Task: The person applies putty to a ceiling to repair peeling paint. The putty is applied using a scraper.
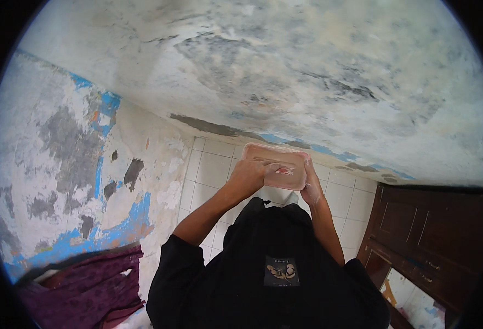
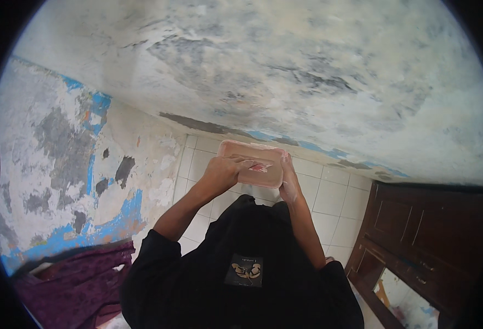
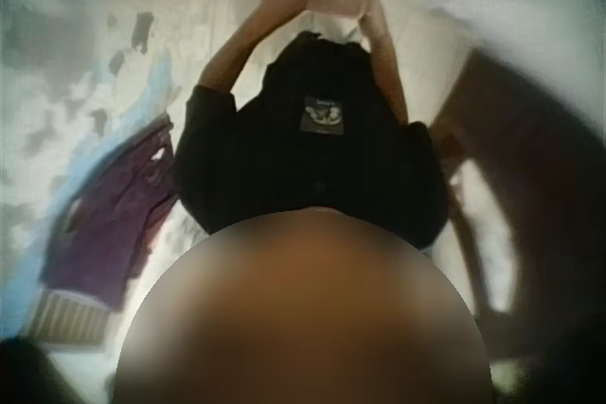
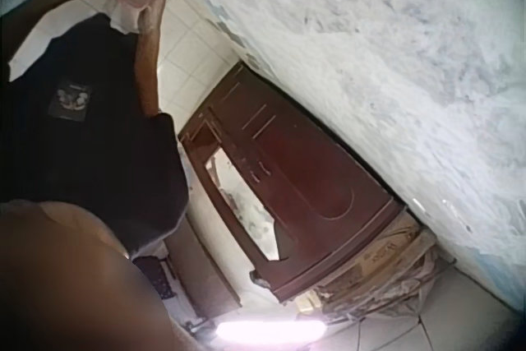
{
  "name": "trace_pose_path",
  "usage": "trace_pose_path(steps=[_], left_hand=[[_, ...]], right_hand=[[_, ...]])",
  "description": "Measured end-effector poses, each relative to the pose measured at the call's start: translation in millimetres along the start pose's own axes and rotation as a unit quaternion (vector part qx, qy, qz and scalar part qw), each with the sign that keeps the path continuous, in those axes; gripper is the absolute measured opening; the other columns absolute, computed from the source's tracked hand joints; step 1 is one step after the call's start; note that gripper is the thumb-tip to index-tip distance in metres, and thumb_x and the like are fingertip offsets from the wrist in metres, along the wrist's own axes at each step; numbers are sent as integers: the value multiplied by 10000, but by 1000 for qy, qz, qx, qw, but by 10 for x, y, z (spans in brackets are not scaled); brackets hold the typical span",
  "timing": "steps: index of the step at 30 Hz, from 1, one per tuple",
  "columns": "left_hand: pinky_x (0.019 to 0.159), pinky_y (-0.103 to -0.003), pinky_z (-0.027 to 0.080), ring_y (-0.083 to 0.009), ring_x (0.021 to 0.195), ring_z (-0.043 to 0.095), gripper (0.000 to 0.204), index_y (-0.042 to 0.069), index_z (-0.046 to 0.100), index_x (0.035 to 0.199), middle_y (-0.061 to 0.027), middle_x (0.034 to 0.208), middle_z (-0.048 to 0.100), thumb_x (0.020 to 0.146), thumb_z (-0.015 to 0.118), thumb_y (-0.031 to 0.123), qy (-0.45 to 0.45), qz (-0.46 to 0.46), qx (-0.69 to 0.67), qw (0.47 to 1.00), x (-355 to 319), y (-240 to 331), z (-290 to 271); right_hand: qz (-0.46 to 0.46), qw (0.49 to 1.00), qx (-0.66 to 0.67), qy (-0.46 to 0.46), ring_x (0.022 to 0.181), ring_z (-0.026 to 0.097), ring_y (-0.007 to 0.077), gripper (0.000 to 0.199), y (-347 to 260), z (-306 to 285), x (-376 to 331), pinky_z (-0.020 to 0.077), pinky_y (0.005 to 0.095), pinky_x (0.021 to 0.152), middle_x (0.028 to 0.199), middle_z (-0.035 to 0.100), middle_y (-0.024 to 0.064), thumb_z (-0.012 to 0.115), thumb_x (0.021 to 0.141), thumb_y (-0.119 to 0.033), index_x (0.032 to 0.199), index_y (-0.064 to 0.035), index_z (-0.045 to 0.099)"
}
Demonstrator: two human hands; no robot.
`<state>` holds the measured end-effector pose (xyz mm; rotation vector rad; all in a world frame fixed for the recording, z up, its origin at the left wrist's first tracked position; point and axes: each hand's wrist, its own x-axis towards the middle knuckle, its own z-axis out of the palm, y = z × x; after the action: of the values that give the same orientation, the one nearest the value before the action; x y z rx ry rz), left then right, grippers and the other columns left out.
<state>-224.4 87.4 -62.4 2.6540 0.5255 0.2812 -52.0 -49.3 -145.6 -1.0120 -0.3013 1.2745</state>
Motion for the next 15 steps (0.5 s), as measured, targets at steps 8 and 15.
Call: trace_pose_path(steps=[8, 15], left_hand=[[758, -443, 563, -347, 936, 709, 283, 89, 684, 1200, -131, 1059, 741, 931, 599, 56, 14, -109, -98, 989, -206, -226, -185], [805, -437, 563, -364, 953, 718, 320, 35, 676, 1235, -191, 1080, 719, 932, 596, -31, 207, -79, -273, 936, -413, -630, -232]], right_hand=[[-25, 1000, -19, 1, 1346, 483, 234, 532, 93, 175, 128, 401, 403, 1139, 1417, 502, 103, 371, 1102, -483, 1452, -85, 414], [-28, 999, 23, 20, 1371, 469, 237, 586, 262, 343, 263, 383, 402, 1155, 1465, 487, 94, 405, 1093, -488, 1508, -76, 378]])
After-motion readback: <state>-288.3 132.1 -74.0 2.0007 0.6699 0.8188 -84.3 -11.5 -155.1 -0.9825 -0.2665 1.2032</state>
